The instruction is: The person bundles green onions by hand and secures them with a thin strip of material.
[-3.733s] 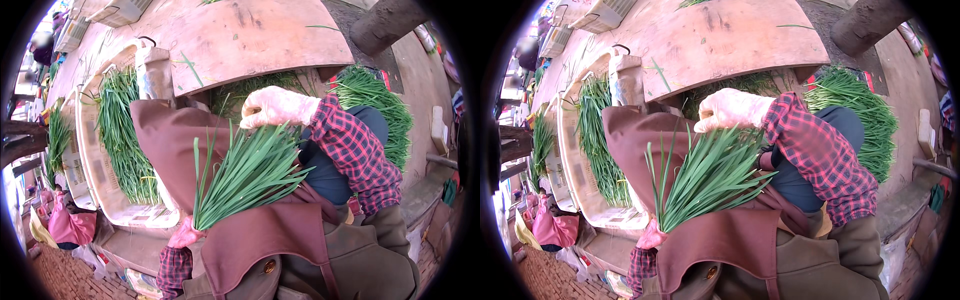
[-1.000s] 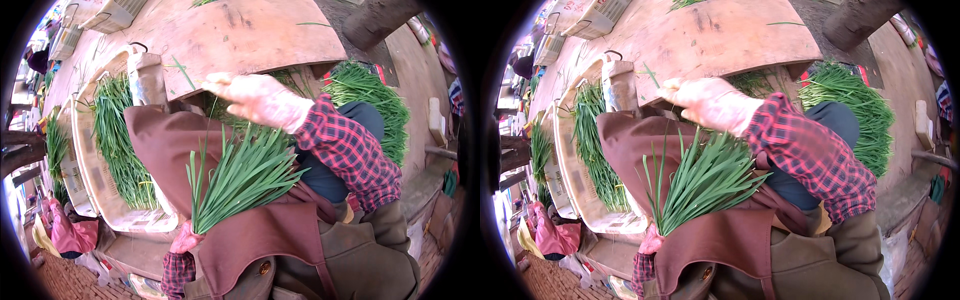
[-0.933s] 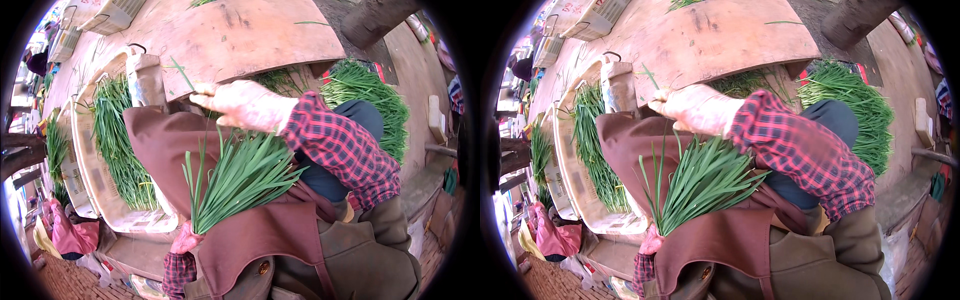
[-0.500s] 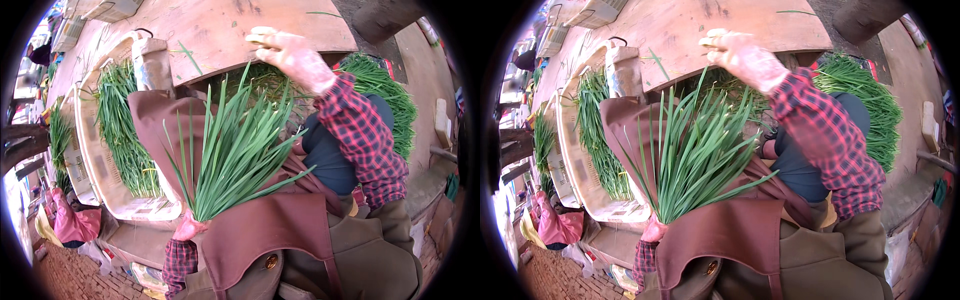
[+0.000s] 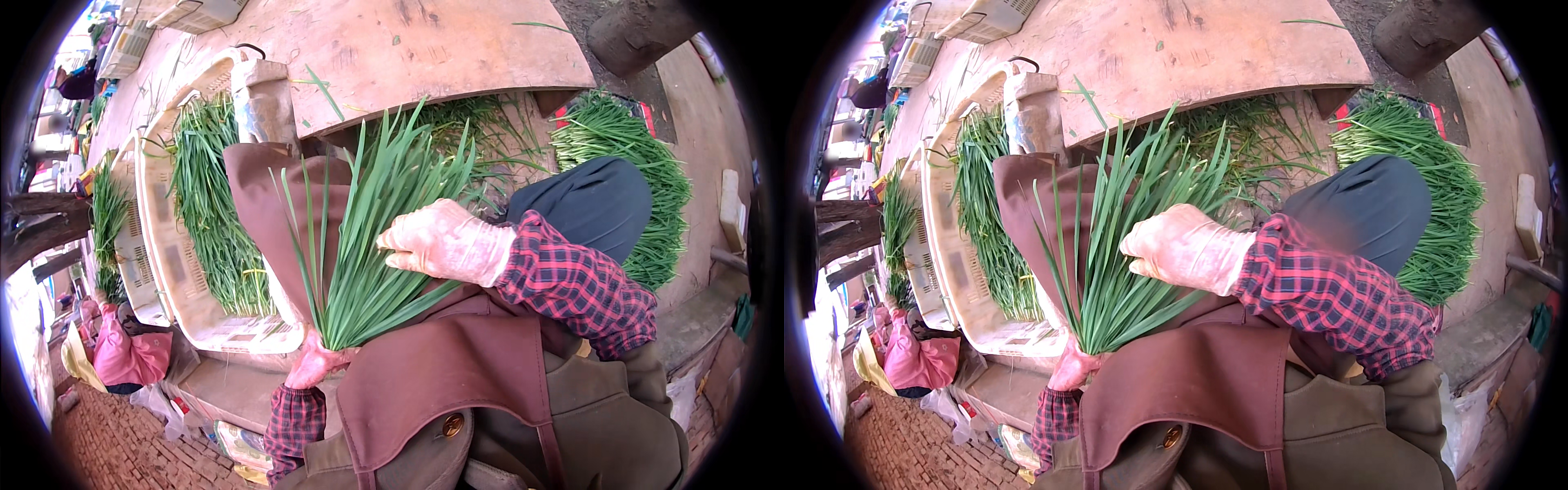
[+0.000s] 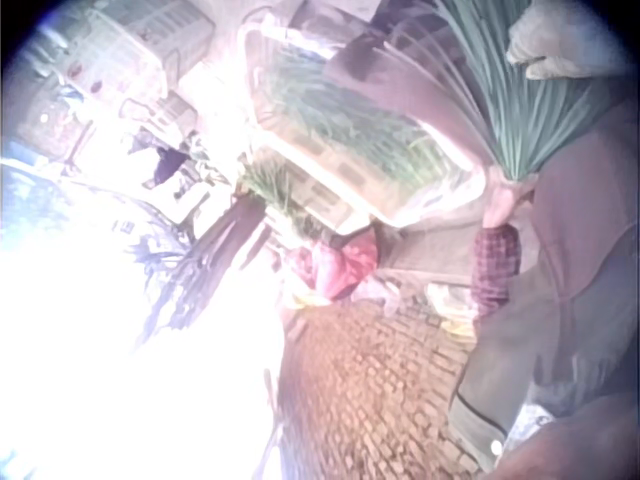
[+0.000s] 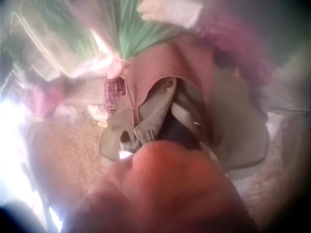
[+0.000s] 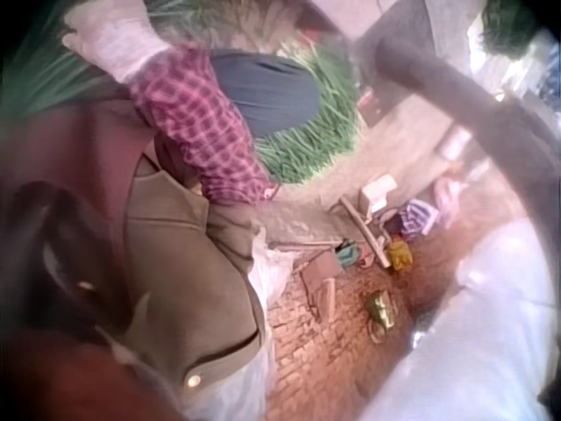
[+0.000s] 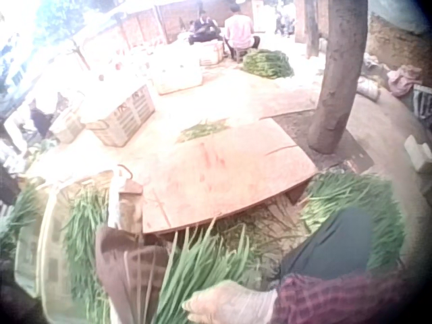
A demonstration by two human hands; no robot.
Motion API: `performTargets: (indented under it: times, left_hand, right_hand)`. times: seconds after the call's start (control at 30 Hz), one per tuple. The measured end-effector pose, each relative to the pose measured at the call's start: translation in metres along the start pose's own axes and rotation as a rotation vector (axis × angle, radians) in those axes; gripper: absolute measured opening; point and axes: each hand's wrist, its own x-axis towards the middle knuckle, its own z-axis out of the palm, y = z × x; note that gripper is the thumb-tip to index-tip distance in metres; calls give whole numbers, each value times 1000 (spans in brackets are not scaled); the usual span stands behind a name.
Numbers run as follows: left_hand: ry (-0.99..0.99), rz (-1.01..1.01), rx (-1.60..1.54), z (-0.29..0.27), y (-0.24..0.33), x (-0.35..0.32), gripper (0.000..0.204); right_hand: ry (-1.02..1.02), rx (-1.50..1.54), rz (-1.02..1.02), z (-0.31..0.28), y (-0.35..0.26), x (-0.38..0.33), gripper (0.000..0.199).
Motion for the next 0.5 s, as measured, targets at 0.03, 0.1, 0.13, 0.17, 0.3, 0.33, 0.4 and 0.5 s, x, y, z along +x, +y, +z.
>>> performTargets:
  times: [0.03, 0.1, 0.13, 0.17, 0.3, 0.33, 0.4, 0.5]
  left_hand:
    - [14, -12, -9, 1, 1, 0, 11]
    - [28, -22, -20, 2, 2, 0, 10]
    - [28, -20, -21, 2, 3, 0, 10]
    - [28, -17, -23, 2, 3, 0, 10]
    - [2, 16, 0, -2, -9, 5, 9]
    - [-13, 19, -12, -2, -10, 6, 9]
    - [-26, 20, -21, -2, -10, 6, 8]
    - [-1, 10, -29, -1, -10, 6, 8]
  right_hand:
    - [22, 24, -6, 3, 1, 2, 25]
    - [-2, 15, 5, 5, 1, 4, 26]
    - [-14, 11, 11, 5, 1, 5, 27]
    - [7, -8, 27, 3, 1, 5, 27]
    - [-17, -26, 85, 1, 4, 9, 30]
    - [-49, -16, 100, 2, 4, 10, 31]
    - [-47, -9, 63, 11, 5, 12, 30]
    - [-36, 25, 29, 19, 7, 13, 29]
